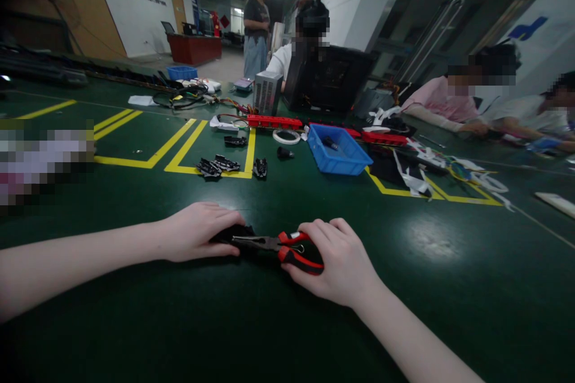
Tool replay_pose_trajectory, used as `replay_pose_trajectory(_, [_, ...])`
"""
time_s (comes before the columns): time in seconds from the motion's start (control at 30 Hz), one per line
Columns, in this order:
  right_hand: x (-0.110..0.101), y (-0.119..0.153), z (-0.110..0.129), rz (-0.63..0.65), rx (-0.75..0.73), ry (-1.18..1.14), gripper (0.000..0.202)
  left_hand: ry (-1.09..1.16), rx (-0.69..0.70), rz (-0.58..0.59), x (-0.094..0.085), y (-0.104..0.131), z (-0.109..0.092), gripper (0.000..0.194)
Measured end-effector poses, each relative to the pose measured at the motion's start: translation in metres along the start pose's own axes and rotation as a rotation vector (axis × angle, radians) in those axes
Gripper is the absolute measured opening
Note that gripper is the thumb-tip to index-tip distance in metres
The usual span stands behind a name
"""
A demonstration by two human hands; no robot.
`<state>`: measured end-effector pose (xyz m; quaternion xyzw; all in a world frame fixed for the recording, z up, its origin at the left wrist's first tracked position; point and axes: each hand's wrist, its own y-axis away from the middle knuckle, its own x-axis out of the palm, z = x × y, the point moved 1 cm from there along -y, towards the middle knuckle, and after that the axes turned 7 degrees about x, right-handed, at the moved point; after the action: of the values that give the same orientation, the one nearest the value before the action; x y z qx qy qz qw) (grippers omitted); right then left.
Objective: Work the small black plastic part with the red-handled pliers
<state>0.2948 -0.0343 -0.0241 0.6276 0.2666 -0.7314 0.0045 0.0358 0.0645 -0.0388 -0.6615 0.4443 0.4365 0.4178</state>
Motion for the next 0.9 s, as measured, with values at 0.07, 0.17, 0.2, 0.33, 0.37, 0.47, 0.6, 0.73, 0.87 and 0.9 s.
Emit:
replay_pose_trajectory(0.07, [-0.0003,0.0,0.0002,-0.006,-0.01,0.004,0.037,0.001,0.006,0.0,0.0008,-0.0005,0.0008,0.031])
replay_pose_trajectory(0.17, [0.0004,0.0005,0.0001,-0.014,-0.027,0.01,0.039,0.013,0.014,0.008,0.0024,-0.0009,0.0026,0.032])
replay_pose_trajectory(0.2, [0.0006,0.0007,0.0001,-0.015,-0.032,0.011,0.041,0.017,0.014,0.009,0.0026,-0.0009,0.0029,0.032])
replay_pose_trajectory(0.33, [0.0009,0.0011,0.0009,-0.009,-0.027,0.008,0.04,0.027,0.003,-0.004,0.0018,-0.0005,0.0023,0.03])
replay_pose_trajectory(0.37, [0.0007,0.0011,0.0014,-0.007,-0.023,0.006,0.04,0.03,0.002,-0.002,0.0014,-0.0006,0.0018,0.03])
replay_pose_trajectory(0.47, [-0.0001,0.0006,0.0028,0.004,-0.009,0.0,0.038,0.031,-0.003,0.005,-0.0002,-0.0008,-0.0003,0.03])
replay_pose_trajectory(0.6, [-0.0003,0.0007,0.0027,0.014,0.008,-0.01,0.038,0.038,-0.009,-0.014,-0.0017,-0.0008,-0.0026,0.028])
replay_pose_trajectory(0.73, [0.0,0.0017,0.0013,0.029,0.025,-0.016,0.038,0.039,0.0,-0.015,-0.0001,-0.0006,-0.001,0.03])
replay_pose_trajectory(0.87, [-0.0003,0.0018,0.0011,0.024,0.033,-0.017,0.039,0.051,0.004,-0.02,0.0016,-0.0006,0.0007,0.03])
replay_pose_trajectory(0.9, [-0.0003,0.0018,0.0012,0.024,0.032,-0.018,0.039,0.049,0.003,-0.023,0.0016,-0.0006,0.0007,0.029])
